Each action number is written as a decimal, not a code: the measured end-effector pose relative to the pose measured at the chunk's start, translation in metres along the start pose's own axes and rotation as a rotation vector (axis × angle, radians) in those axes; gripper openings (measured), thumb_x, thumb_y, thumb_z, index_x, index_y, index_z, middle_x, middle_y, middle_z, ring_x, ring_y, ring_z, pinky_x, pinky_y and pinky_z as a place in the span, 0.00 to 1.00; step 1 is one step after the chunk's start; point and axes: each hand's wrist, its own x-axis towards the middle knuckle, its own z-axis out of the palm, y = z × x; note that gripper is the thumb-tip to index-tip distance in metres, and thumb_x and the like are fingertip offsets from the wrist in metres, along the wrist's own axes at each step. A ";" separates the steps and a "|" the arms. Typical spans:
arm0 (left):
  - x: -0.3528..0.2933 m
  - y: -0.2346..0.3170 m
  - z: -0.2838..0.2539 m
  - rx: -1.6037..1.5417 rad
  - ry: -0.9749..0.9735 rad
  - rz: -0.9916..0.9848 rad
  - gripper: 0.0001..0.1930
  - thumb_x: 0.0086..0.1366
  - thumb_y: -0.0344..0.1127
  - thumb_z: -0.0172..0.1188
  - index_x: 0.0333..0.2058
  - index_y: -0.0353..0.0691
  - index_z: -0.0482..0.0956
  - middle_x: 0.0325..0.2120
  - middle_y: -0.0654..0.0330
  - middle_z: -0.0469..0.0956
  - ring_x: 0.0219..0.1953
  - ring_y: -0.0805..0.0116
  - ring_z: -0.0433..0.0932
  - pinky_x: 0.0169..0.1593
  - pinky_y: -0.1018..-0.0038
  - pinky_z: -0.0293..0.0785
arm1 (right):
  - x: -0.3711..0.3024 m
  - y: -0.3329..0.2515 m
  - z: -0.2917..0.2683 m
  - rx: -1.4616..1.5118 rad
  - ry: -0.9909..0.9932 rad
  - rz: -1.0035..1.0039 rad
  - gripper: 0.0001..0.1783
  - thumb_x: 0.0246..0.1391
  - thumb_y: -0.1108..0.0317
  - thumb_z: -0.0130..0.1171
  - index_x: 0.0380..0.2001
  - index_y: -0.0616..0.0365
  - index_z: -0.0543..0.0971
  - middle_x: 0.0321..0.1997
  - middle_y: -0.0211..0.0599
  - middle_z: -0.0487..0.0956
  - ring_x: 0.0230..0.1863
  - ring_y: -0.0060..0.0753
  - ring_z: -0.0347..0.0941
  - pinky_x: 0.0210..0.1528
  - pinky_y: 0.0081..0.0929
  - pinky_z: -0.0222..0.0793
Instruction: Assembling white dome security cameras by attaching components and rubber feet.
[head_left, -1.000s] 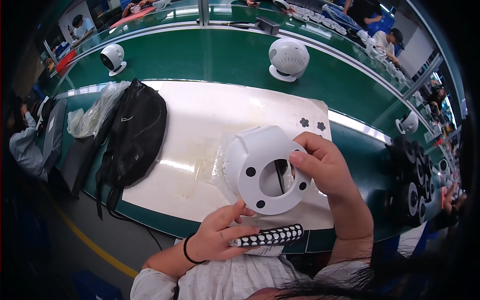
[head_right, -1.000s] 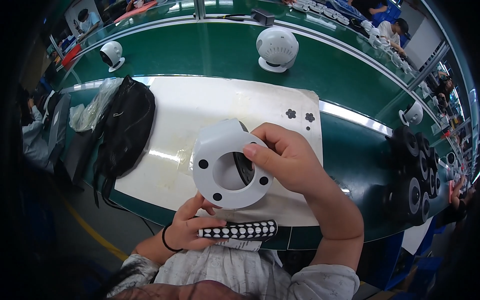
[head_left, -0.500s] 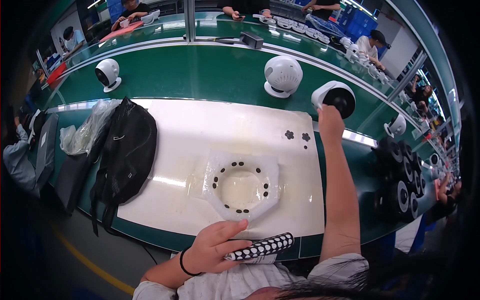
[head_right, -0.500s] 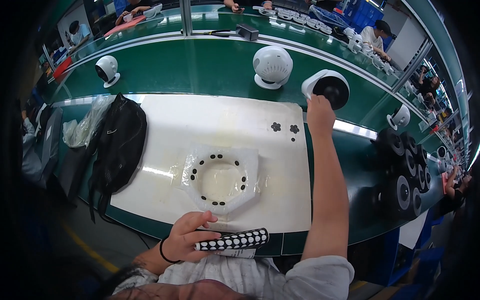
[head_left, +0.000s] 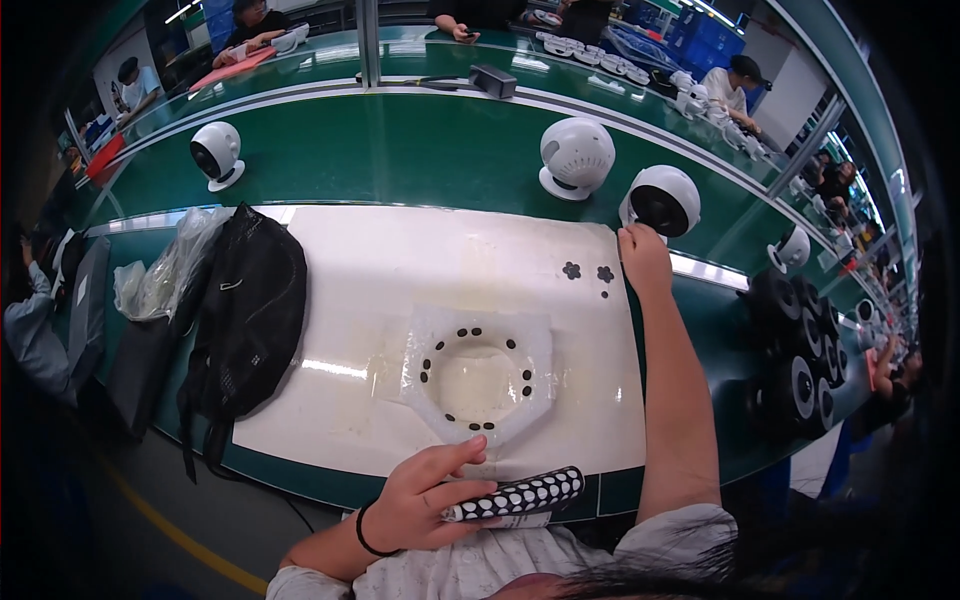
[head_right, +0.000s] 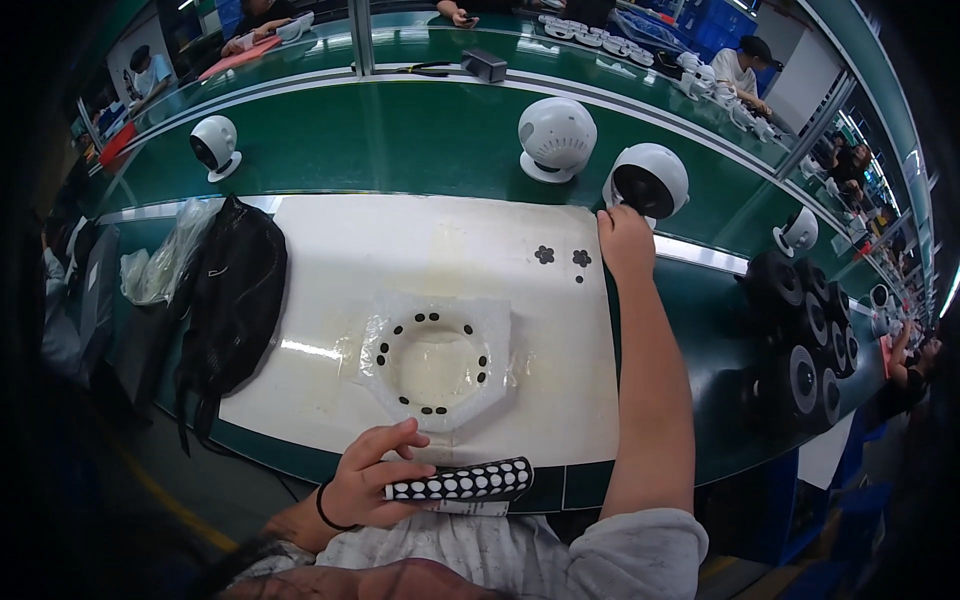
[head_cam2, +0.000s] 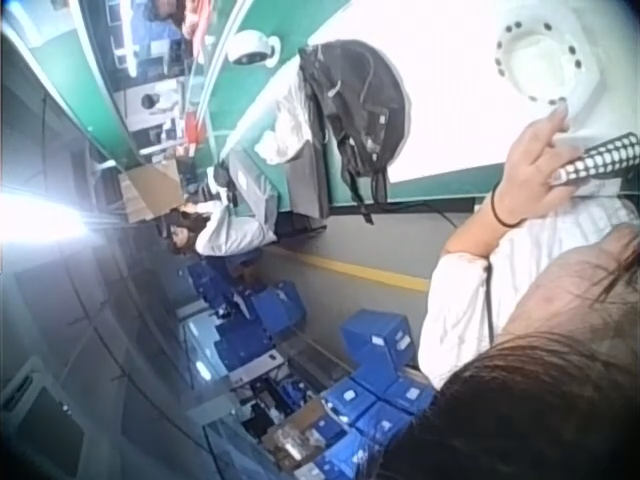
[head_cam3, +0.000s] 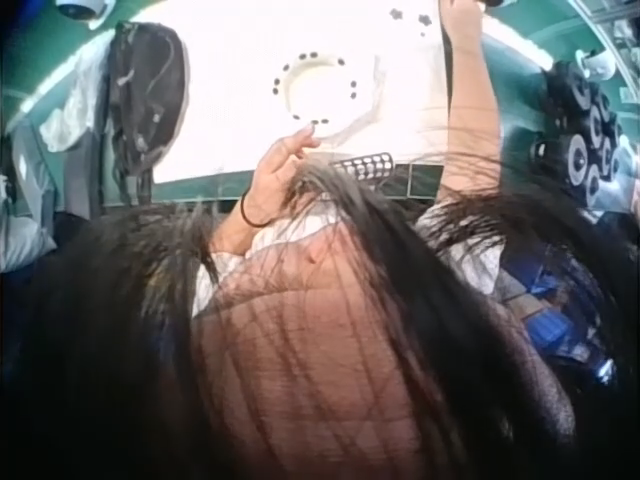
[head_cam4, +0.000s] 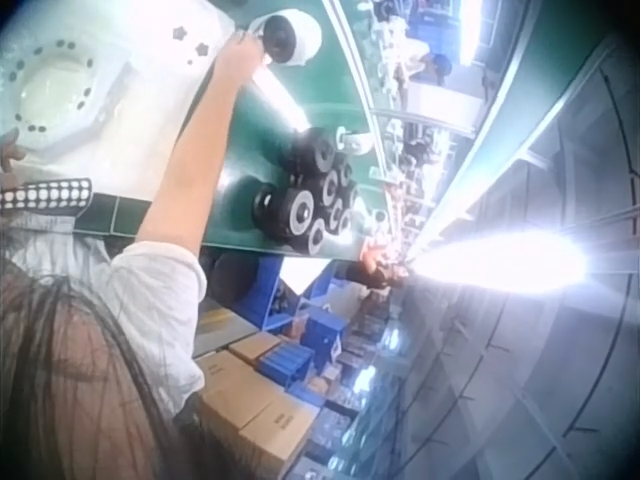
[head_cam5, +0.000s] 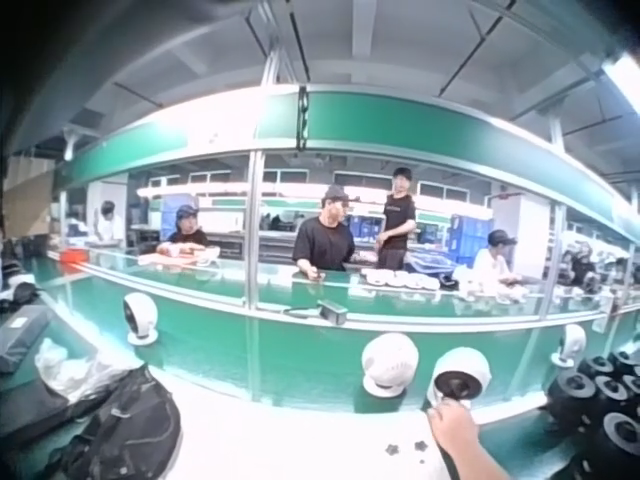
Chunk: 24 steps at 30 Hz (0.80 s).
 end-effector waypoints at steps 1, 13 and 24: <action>0.000 0.000 0.000 -0.005 -0.002 0.003 0.18 0.41 0.34 0.67 0.33 0.40 0.76 0.48 0.49 0.66 0.38 0.62 0.74 0.32 0.76 0.71 | 0.001 -0.012 -0.006 0.053 -0.036 -0.005 0.16 0.50 0.58 0.45 0.27 0.60 0.75 0.34 0.42 0.74 0.37 0.44 0.69 0.41 0.36 0.64; -0.001 0.002 -0.003 0.003 -0.048 -0.112 0.19 0.36 0.34 0.68 0.32 0.39 0.76 0.42 0.53 0.71 0.34 0.61 0.73 0.35 0.73 0.70 | -0.003 0.043 -0.003 -0.157 -0.206 0.421 0.20 0.49 0.53 0.46 0.42 0.52 0.71 0.47 0.39 0.69 0.49 0.43 0.65 0.48 0.46 0.58; 0.004 0.000 -0.001 -0.040 -0.085 -0.142 0.20 0.37 0.34 0.68 0.32 0.39 0.76 0.40 0.54 0.72 0.35 0.62 0.74 0.35 0.73 0.70 | 0.023 0.088 0.003 -0.179 -0.025 0.398 0.12 0.47 0.65 0.49 0.35 0.55 0.75 0.41 0.42 0.72 0.42 0.45 0.68 0.44 0.34 0.64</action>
